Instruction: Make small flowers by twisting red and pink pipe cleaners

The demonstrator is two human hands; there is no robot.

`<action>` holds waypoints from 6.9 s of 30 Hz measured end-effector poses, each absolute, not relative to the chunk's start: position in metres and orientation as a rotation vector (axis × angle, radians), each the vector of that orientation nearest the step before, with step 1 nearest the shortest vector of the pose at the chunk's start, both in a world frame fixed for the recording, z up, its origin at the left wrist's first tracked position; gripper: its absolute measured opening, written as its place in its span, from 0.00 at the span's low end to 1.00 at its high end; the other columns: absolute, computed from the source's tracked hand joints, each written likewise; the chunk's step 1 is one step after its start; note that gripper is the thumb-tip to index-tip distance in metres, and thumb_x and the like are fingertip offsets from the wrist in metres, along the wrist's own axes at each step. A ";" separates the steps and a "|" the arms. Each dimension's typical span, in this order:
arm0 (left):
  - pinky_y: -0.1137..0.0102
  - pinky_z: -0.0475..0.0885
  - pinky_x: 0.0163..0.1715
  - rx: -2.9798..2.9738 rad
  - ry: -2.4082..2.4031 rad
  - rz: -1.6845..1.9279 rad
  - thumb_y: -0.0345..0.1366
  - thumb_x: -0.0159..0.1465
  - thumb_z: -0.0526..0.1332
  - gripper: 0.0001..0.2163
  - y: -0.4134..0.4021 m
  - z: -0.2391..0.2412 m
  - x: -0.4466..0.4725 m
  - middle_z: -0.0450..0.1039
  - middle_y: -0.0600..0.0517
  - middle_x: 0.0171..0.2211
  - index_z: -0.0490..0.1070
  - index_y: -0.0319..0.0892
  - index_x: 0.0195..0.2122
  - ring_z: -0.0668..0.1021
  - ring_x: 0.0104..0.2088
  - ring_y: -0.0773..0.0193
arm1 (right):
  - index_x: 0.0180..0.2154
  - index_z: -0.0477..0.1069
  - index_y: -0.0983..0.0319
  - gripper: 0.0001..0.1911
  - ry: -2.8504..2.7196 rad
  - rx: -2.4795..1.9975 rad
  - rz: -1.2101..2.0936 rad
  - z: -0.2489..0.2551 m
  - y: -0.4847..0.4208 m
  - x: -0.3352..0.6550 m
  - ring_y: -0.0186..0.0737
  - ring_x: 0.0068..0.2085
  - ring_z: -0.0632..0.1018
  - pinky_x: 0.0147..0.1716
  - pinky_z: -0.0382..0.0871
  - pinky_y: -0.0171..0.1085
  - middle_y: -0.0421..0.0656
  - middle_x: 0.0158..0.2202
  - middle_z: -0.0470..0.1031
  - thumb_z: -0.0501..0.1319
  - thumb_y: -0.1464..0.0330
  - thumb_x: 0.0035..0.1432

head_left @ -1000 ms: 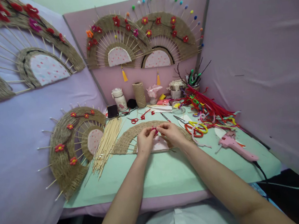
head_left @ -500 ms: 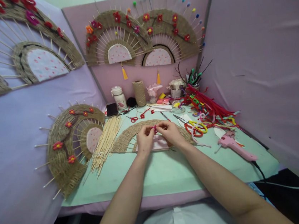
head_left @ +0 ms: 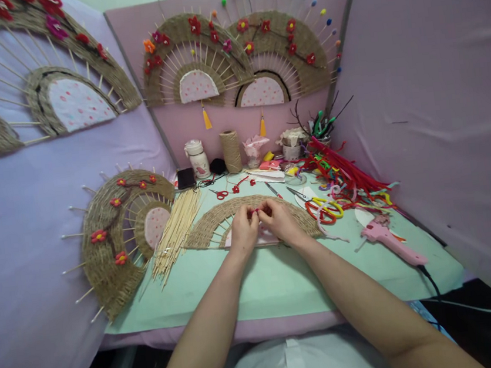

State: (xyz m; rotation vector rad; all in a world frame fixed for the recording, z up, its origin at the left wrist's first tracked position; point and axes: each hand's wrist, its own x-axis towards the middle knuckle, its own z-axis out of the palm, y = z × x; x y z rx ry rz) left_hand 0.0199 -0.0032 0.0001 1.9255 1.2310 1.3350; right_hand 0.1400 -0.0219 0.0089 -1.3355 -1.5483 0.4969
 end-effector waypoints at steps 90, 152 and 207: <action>0.72 0.69 0.29 1.161 0.930 1.208 0.37 0.48 0.65 0.12 0.006 -0.003 0.017 0.75 0.48 0.28 0.73 0.37 0.33 0.75 0.26 0.67 | 0.24 0.67 0.63 0.15 -1.083 -1.114 1.303 -0.001 -0.013 0.149 0.29 0.19 0.61 0.17 0.55 0.30 0.38 0.18 0.65 0.63 0.57 0.43; 0.69 0.71 0.37 0.924 0.834 1.125 0.37 0.49 0.66 0.13 -0.004 0.010 0.019 0.75 0.47 0.30 0.71 0.36 0.33 0.77 0.29 0.67 | 0.27 0.69 0.64 0.15 -1.206 -1.276 0.731 0.007 -0.012 0.149 0.34 0.25 0.67 0.25 0.60 0.32 0.39 0.22 0.69 0.57 0.57 0.49; 0.75 0.67 0.24 1.693 0.960 1.270 0.30 0.52 0.59 0.05 0.007 0.003 0.010 0.71 0.48 0.37 0.74 0.40 0.22 0.72 0.29 0.68 | 0.25 0.69 0.64 0.12 -1.377 -1.186 0.764 0.021 -0.025 0.145 0.34 0.26 0.69 0.26 0.63 0.32 0.40 0.23 0.70 0.57 0.62 0.50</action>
